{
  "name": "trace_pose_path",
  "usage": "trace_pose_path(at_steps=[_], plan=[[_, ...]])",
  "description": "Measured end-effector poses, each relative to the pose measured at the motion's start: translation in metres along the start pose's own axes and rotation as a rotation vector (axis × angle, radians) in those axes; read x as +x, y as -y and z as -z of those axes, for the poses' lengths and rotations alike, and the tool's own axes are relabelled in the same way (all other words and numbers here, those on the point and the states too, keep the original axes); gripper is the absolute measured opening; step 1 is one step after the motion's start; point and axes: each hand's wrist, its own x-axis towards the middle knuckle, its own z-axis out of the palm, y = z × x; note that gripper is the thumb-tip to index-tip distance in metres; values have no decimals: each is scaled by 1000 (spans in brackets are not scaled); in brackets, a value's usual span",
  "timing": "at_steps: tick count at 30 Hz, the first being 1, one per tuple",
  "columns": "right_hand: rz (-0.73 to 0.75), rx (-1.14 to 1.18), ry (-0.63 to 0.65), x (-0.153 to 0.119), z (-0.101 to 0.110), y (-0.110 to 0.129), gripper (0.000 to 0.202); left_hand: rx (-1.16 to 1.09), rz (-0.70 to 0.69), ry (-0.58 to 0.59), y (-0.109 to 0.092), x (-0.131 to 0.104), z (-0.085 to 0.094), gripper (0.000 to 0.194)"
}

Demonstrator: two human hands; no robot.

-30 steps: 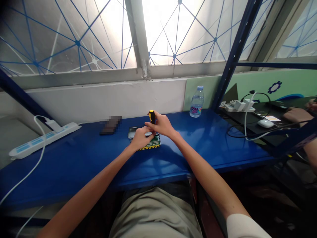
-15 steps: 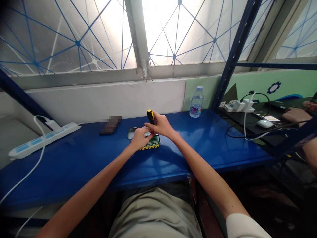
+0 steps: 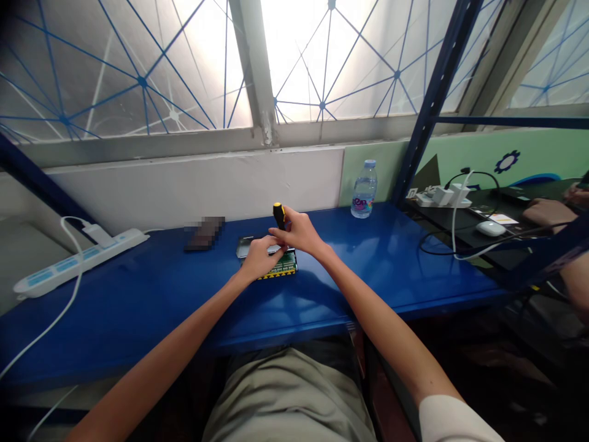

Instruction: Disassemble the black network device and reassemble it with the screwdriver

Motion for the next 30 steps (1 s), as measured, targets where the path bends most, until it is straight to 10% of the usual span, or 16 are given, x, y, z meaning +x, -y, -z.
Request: trace_pose_path(at_steps=[30], plan=[[33,-6,14,0,0,-1,29,-9,-9,32,0,1,2,14]])
